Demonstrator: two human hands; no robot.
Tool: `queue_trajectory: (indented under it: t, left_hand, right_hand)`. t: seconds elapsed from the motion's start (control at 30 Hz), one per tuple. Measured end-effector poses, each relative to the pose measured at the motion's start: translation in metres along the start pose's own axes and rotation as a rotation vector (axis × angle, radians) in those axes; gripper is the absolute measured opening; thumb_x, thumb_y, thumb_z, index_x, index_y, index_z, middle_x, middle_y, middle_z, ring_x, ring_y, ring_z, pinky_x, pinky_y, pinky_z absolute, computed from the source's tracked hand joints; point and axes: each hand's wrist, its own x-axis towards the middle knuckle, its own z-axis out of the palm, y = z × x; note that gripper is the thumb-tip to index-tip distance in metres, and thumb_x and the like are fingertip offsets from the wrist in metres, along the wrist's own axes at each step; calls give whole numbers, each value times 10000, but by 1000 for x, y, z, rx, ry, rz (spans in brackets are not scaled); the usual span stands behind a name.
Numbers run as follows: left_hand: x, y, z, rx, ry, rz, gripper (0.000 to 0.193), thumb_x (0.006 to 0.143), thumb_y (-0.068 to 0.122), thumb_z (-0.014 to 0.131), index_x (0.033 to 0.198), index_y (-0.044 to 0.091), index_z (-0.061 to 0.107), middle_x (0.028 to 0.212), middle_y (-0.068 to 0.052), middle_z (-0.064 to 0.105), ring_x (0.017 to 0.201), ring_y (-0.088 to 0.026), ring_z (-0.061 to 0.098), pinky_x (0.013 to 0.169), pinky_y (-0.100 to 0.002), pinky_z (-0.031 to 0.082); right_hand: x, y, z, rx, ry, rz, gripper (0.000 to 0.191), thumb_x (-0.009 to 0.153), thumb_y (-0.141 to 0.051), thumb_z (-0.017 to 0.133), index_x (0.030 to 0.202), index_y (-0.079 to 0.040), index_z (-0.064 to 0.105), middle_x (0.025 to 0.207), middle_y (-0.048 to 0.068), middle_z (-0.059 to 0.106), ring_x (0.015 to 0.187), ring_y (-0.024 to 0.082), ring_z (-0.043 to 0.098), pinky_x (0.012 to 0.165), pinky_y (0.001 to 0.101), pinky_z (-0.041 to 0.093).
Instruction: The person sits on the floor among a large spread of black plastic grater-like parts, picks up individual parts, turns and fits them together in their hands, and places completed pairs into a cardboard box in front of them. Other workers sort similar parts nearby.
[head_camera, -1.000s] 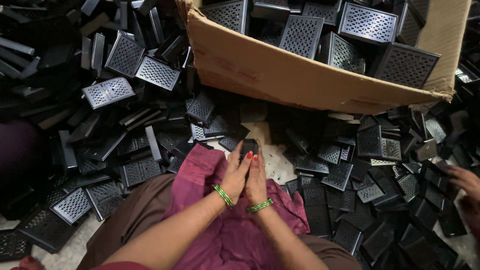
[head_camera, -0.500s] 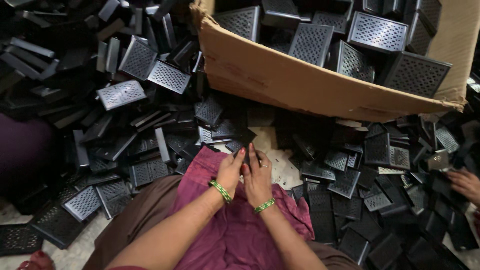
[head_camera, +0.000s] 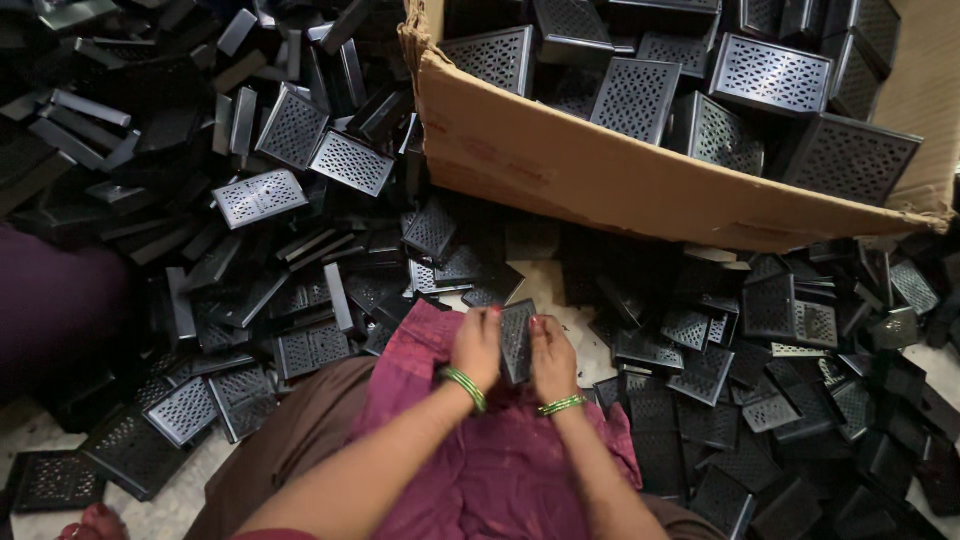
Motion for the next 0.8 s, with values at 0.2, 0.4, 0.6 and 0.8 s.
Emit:
queue_trajectory:
  t: [0.2, 0.4, 0.6, 0.8]
  left_hand:
    - [-12, 22, -4, 382, -193, 53, 443, 1024, 444, 536, 1036, 1, 554, 896, -273, 690, 879, -471, 661, 762, -557, 507]
    - [4, 22, -40, 202, -391, 238, 419, 1039, 426, 528, 1002, 8, 541, 847, -280, 664, 796, -489, 654, 665, -563, 524]
    - [-20, 29, -26, 347, -186, 93, 350, 1014, 400, 533, 1030, 52, 564, 759, -254, 670, 744, -478, 655, 638, -584, 499]
    - [34, 84, -85, 487, -66, 425, 364, 987, 432, 608, 955, 71, 563, 751, -228, 679, 665, -449, 666, 543, -551, 504]
  right_hand:
    - [-7, -14, 9, 195, 112, 13, 409, 1103, -386, 421, 1063, -24, 608, 881, 117, 654, 814, 216, 604, 768, 359, 506]
    - [-5, -16, -1, 299, 102, 91, 456, 1091, -415, 385, 1011, -42, 635, 872, 72, 667, 803, 180, 612, 743, 332, 505]
    - [-13, -9, 7, 171, 130, 186, 472, 1112, -428, 428, 1019, -8, 622, 771, 143, 544, 678, 226, 490, 624, 368, 418]
    - [-2, 2, -7, 944, -157, 116, 540, 1093, -538, 360, 1151, -33, 545, 791, 125, 679, 625, 206, 678, 578, 293, 558]
